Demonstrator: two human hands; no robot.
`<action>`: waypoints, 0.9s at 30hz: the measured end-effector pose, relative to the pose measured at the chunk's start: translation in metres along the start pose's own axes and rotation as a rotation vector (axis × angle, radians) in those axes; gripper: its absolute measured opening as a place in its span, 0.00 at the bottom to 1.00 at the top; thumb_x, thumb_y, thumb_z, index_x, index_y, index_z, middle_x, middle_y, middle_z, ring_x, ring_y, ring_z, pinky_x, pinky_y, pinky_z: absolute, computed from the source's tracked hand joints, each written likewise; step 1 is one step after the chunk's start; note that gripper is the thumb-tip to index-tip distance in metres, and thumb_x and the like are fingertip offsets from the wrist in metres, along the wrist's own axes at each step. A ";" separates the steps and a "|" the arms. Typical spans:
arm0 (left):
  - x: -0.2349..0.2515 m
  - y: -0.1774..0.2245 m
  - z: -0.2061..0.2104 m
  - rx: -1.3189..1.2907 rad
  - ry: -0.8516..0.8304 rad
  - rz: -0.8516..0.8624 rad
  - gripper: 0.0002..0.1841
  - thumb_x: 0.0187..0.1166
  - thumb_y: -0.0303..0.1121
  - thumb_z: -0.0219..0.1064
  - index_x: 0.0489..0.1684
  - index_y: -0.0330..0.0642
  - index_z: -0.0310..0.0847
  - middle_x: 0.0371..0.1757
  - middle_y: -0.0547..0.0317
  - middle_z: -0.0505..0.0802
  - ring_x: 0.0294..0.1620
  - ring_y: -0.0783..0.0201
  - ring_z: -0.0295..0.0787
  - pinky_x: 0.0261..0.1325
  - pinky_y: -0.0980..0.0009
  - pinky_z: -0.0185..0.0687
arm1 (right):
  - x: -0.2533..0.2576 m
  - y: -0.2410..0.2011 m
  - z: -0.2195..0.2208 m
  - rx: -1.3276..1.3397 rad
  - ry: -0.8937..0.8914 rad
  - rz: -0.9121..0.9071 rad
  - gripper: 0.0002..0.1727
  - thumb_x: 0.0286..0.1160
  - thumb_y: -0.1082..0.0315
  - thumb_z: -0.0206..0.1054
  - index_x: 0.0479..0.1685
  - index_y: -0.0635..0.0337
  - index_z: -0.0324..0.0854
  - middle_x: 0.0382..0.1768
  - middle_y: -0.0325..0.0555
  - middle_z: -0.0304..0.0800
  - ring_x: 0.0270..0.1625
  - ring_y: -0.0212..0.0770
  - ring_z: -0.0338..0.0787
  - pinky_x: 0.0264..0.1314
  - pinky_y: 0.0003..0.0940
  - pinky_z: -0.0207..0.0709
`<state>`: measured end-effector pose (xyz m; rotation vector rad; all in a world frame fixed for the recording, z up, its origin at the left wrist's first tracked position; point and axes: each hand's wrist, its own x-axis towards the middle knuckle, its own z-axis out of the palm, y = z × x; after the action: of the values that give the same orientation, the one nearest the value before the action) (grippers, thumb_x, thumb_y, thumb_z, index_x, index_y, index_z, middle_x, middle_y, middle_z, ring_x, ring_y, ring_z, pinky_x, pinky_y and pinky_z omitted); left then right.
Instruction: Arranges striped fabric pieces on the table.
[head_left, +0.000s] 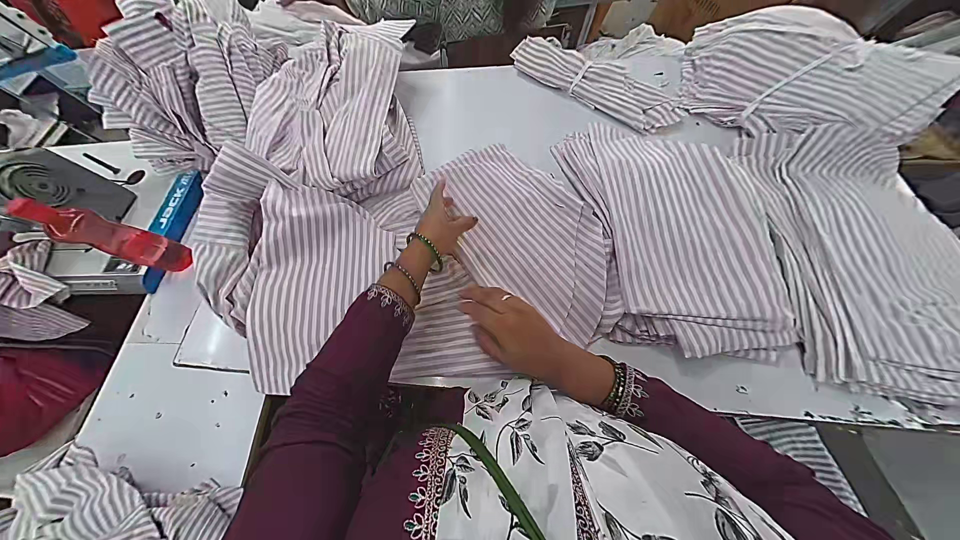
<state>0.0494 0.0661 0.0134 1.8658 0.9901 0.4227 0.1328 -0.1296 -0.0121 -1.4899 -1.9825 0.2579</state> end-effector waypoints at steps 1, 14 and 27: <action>0.004 0.008 -0.004 0.154 0.003 0.049 0.48 0.77 0.33 0.74 0.95 0.39 0.41 0.86 0.33 0.70 0.75 0.36 0.79 0.71 0.43 0.79 | 0.002 -0.004 0.003 0.021 -0.245 0.034 0.32 0.82 0.57 0.62 0.80 0.69 0.72 0.84 0.64 0.70 0.87 0.60 0.68 0.88 0.55 0.58; 0.032 -0.060 -0.005 0.676 0.002 0.128 0.38 0.86 0.55 0.58 0.91 0.38 0.59 0.94 0.34 0.55 0.96 0.35 0.40 0.89 0.31 0.33 | -0.024 0.050 -0.088 -0.042 0.004 0.445 0.21 0.84 0.62 0.63 0.65 0.69 0.85 0.64 0.61 0.90 0.68 0.57 0.89 0.72 0.54 0.78; 0.035 -0.058 -0.004 0.600 0.019 0.123 0.36 0.84 0.50 0.64 0.88 0.40 0.65 0.93 0.38 0.60 0.96 0.39 0.44 0.90 0.34 0.37 | -0.024 0.120 -0.147 -0.226 0.027 1.081 0.25 0.71 0.50 0.78 0.40 0.67 0.83 0.45 0.59 0.82 0.48 0.58 0.85 0.50 0.59 0.77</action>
<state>0.0415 0.1088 -0.0390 2.4720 1.0968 0.2246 0.3180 -0.1427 0.0325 -2.5707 -1.0153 0.4513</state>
